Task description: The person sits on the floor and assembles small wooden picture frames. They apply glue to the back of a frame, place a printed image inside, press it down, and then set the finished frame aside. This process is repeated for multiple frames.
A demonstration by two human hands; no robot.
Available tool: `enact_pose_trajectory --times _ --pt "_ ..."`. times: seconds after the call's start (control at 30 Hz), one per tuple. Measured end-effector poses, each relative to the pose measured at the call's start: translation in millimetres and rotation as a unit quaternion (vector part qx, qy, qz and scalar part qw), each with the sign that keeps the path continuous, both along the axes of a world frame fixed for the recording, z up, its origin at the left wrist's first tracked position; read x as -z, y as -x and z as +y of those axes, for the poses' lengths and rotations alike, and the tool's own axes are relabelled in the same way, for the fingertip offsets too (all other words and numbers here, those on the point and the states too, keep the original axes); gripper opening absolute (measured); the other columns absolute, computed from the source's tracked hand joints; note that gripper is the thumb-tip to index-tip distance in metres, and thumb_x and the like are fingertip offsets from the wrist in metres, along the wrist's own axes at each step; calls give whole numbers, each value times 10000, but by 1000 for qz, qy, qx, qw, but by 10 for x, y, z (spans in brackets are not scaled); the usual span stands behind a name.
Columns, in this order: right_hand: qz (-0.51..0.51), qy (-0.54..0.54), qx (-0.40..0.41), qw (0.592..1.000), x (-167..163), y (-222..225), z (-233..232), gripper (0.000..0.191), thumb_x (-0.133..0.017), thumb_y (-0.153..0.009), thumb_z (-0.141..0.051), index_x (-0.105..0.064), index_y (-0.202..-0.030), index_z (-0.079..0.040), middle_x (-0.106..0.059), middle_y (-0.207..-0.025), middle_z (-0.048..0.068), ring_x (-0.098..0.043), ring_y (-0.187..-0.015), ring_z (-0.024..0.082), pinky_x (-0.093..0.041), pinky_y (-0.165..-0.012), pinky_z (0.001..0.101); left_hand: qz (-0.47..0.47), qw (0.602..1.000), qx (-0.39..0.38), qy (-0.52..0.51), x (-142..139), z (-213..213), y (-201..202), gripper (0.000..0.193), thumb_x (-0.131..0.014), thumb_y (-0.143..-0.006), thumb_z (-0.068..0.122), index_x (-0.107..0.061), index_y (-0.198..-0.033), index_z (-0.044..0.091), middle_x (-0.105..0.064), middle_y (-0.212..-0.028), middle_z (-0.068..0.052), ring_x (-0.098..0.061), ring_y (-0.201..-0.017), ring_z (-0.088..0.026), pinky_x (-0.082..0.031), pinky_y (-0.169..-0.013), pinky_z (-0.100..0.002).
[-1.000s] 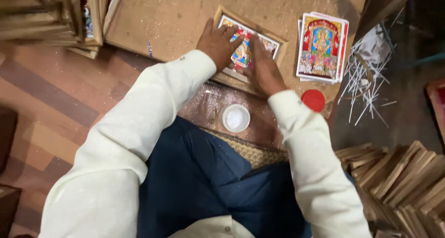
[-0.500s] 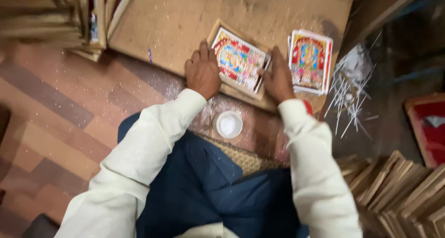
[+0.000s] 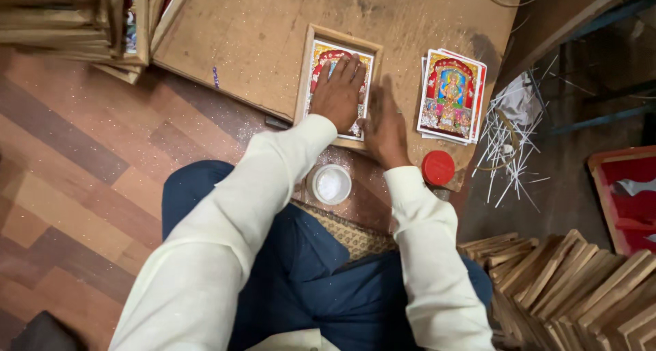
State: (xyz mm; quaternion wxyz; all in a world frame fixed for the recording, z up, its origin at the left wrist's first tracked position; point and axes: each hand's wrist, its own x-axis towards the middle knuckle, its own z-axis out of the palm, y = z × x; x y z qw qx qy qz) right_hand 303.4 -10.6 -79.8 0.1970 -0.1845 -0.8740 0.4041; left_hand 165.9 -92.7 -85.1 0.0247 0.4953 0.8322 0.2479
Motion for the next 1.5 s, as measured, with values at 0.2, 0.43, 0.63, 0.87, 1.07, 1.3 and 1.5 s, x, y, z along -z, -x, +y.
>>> enact_pose_trajectory --times 0.2,0.43,0.63,0.87,1.07,1.3,1.5 --pt "-164 -83 40 982 66 -9 -2 939 -649 -887 24 -81 -1635 -7 -481 -1595 178 -438 -1489 300 -383 -1172 479 -14 993 -75 86 -57 -7 -16 734 -404 -1016 487 -250 -1606 78 -191 -1683 -148 -136 -1566 -302 -63 -1257 -510" --pt "-196 -157 39 967 -55 -3 -139 1099 -834 -822 -202 -72 -1578 34 -457 -1586 136 -314 -1512 326 -139 -1158 661 1 986 -110 129 -17 -1 15 885 -394 -1040 585 -169 -1618 -47 -134 -1702 -218 -93 -1575 -349 -52 -1261 -478" --pt "-248 -167 65 952 -217 101 -160 1090 -891 -748 -241 -195 -1562 -39 -549 -1522 93 -362 -1482 356 -183 -1141 697 34 992 15 121 -94 -189 -22 778 -411 -1026 525 -196 -1636 94 -133 -1721 -148 -100 -1594 -301 -45 -1259 -527" --pt "-216 -192 72 954 -224 84 -184 1010 -947 -717 -350 -366 -1499 -85 -608 -1491 108 -400 -1458 431 -170 -1152 700 162 951 -19 264 -321 -368 351 644 -486 -1008 401 -345 -1581 146 -319 -1643 -55 -180 -1544 -313 -168 -1175 -666" --pt "-190 -248 144 939 -230 395 -355 1263 -965 -648 -594 -289 -1552 -28 -543 -1496 222 -384 -1484 432 -165 -1221 665 10 987 20 161 -372 -406 802 387 -608 -934 97 -650 -1319 100 -647 -1329 -104 -541 -1280 -326 -517 -968 -484" --pt "-276 -112 149 943 -210 850 -486 1417 -995 -545 -531 -184 -1608 -62 -272 -1674 118 -103 -1571 399 -161 -1210 650 58 991 25 115 -182 -274 792 206 -670 -884 82 -741 -1073 45 -710 -1134 -137 -586 -1171 -367 -549 -873 -463" --pt "-315 -131 104 934 -226 776 -451 1544 -985 -505 -626 -84 -1628 -67 -142 -1711 142 9 -1573 405 -144 -1207 650 30 994 20 101 -50 -142 787 277 -680 -826 60 -716 -1101 59 -661 -1118 -180 -509 -1214 -437 -558 -853 -462"
